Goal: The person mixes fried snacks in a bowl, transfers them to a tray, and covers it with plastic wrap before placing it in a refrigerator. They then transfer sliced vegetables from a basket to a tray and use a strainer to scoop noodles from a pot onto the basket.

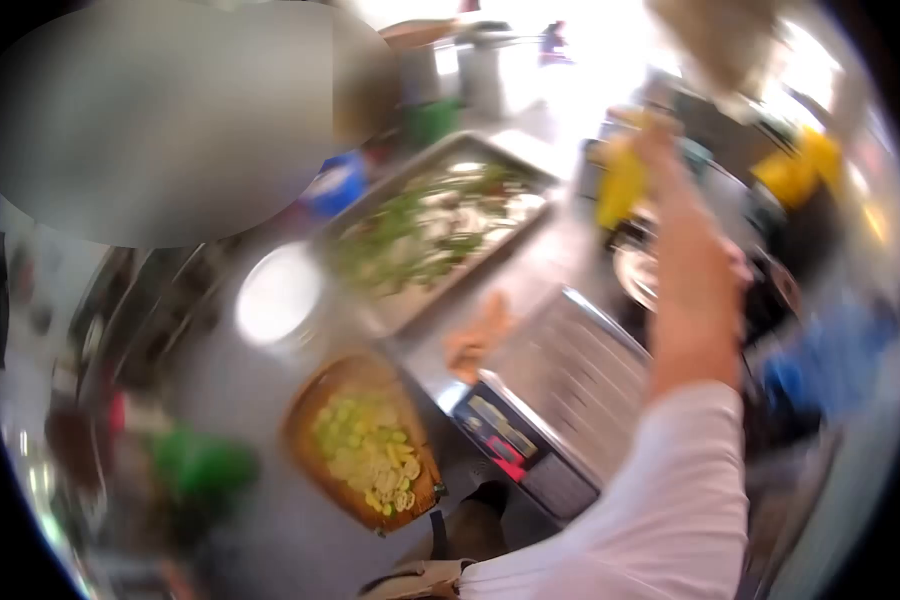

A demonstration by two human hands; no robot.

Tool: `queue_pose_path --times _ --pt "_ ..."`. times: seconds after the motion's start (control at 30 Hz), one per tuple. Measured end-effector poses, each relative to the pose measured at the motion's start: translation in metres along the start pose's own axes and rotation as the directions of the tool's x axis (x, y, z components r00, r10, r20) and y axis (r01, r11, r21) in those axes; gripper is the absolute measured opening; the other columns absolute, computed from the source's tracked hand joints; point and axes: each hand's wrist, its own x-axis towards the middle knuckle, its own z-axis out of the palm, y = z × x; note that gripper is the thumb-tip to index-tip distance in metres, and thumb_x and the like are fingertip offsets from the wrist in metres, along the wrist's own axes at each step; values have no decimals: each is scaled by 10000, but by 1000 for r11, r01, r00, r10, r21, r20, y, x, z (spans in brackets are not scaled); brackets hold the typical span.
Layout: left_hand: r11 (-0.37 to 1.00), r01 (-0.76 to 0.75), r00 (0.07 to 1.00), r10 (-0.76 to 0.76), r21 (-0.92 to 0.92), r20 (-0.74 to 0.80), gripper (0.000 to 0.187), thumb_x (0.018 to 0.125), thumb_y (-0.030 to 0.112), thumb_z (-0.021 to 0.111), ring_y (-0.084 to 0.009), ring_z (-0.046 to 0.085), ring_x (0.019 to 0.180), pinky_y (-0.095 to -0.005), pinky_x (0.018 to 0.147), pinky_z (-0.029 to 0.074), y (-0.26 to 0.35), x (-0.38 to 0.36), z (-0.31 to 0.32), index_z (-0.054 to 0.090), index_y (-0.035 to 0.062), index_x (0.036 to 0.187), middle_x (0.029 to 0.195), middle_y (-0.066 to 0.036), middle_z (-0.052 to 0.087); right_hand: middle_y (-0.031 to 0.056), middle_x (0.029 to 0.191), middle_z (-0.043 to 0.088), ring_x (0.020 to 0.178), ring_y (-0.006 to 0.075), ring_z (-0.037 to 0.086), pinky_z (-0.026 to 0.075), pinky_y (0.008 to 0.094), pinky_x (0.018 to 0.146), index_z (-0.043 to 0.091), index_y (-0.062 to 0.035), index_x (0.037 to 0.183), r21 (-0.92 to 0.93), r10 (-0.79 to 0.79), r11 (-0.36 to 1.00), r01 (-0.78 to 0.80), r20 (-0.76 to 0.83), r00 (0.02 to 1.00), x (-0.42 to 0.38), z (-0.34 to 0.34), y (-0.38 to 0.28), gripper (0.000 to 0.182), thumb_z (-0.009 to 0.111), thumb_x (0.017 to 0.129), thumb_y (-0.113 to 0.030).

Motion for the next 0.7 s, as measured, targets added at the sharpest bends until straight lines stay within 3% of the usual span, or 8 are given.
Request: queue_pose_path --times 0.1,0.13,0.2,0.3,0.33,0.37,0.4,0.7 --pt "637 -441 775 625 632 -89 247 825 226 535 -306 646 819 -425 640 502 -83 -2 79 695 103 967 935 -122 685 155 1215 544 1129 323 537 447 452 919 517 -87 1218 -93 41 995 -44 -33 999 37 6 46 567 623 780 -432" --pt "948 -114 992 95 296 78 225 804 247 554 -308 648 798 -461 600 497 -46 -53 73 685 118 933 907 -109 683 158 1213 557 1114 328 552 458 448 904 518 -101 1228 -170 1 985 1 14 1000 59 26 78 610 620 774 -495" --pt "661 -556 823 525 504 219 254 805 285 565 -293 648 830 -486 636 492 12 -66 42 680 118 957 899 -112 680 116 1152 608 1061 296 589 476 442 861 534 -135 1222 -291 -75 952 96 83 994 65 14 138 562 593 801 -502" --pt "489 -546 837 290 680 464 296 814 299 547 -296 628 953 -497 774 480 27 6 91 673 106 999 949 -139 670 91 1000 669 916 266 649 494 419 788 588 -139 1157 -361 -49 929 86 110 993 -1 -59 138 487 590 809 -480" --pt "180 -551 757 520 815 396 372 869 350 506 -306 582 1057 -488 912 421 1 28 102 649 90 1094 1051 -166 643 111 962 671 875 285 655 496 430 751 613 -126 1097 -406 -80 906 121 115 990 11 -34 147 457 594 805 -477" --pt "700 -441 897 355 562 261 378 871 356 506 -306 580 1058 -487 913 421 23 10 104 646 89 1100 1058 -167 641 123 898 675 872 291 652 491 423 745 645 -99 975 -403 -154 896 185 108 982 36 12 74 432 613 783 -485" --pt "999 39 977 -35 -19 209 385 872 361 505 -307 579 1059 -485 915 420 78 5 89 644 88 1105 1064 -167 638 122 846 675 845 290 652 461 439 770 655 -81 869 -360 -167 915 184 80 983 37 8 80 401 632 769 -468" --pt "842 171 974 -66 -512 216 447 884 412 500 -311 566 1066 -473 926 415 204 -69 65 622 77 1153 1122 -171 617 93 761 637 793 256 591 374 419 894 611 -61 765 -352 -682 730 585 -324 656 -32 -49 -1 307 656 790 -364"
